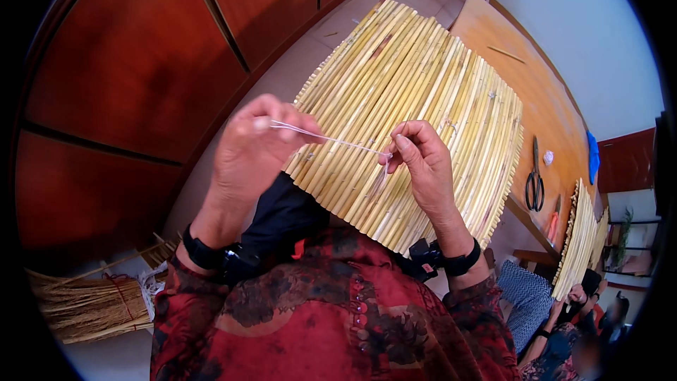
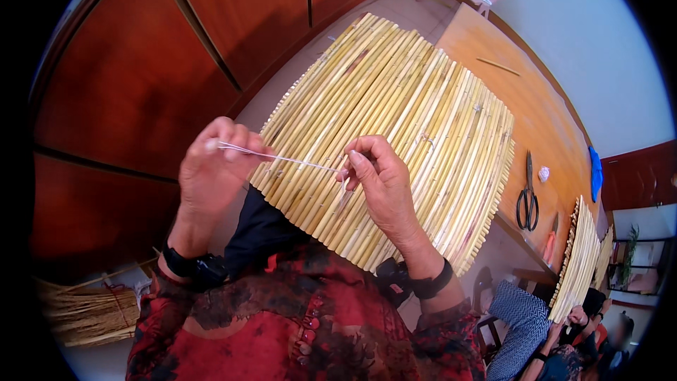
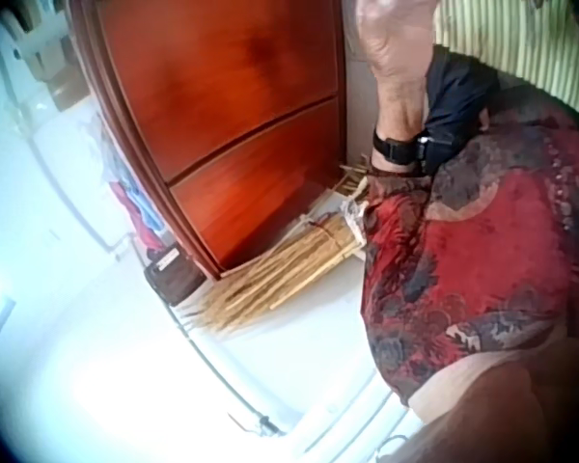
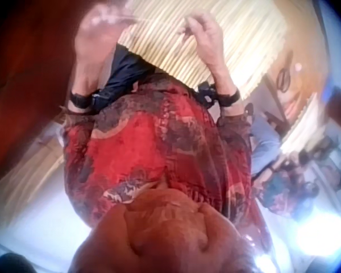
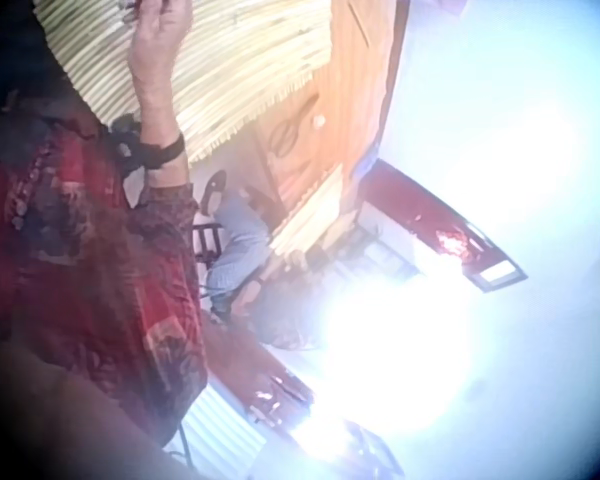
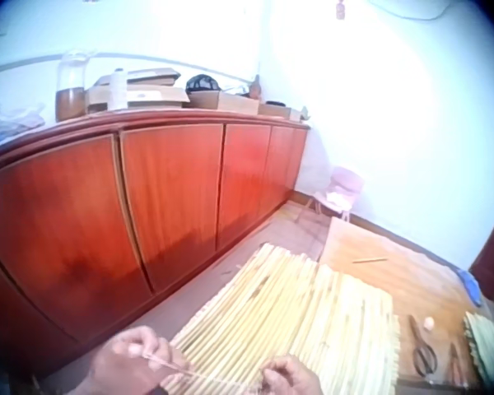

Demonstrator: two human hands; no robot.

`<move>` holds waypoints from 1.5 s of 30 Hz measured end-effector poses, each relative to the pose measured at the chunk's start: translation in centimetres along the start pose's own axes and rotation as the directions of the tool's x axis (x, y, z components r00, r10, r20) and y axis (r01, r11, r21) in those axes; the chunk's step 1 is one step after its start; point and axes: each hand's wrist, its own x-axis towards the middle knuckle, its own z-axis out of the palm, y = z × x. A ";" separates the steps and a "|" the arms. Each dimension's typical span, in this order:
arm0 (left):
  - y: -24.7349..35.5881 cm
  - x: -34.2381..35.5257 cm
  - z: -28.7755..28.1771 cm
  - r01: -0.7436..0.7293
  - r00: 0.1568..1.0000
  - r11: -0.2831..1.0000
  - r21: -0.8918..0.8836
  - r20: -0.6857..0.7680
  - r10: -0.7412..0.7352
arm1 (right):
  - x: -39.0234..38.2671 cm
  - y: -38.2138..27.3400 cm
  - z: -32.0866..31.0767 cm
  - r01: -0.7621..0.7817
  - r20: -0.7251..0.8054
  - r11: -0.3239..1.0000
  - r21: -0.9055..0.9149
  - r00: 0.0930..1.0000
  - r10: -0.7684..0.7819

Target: The person weaves a straw mat by passing a string through the stalks, uses scissors to cut the excess string, and ties the ends together by hand.

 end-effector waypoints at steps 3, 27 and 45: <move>1.7 -0.6 -1.0 -0.040 0.999 0.998 0.052 -0.029 0.042 | 0.0 0.1 -0.7 -0.042 -0.034 0.999 0.020 0.999 0.042; 6.4 -10.8 -16.3 0.458 0.878 -0.682 0.570 -0.407 0.250 | -2.3 -0.4 -6.4 -0.140 -0.397 0.983 -0.119 0.914 0.082; 2.6 -7.1 -14.5 0.258 0.878 -0.730 0.633 0.162 0.451 | -11.5 2.5 -15.3 -0.142 -0.776 0.938 -0.315 0.608 -0.168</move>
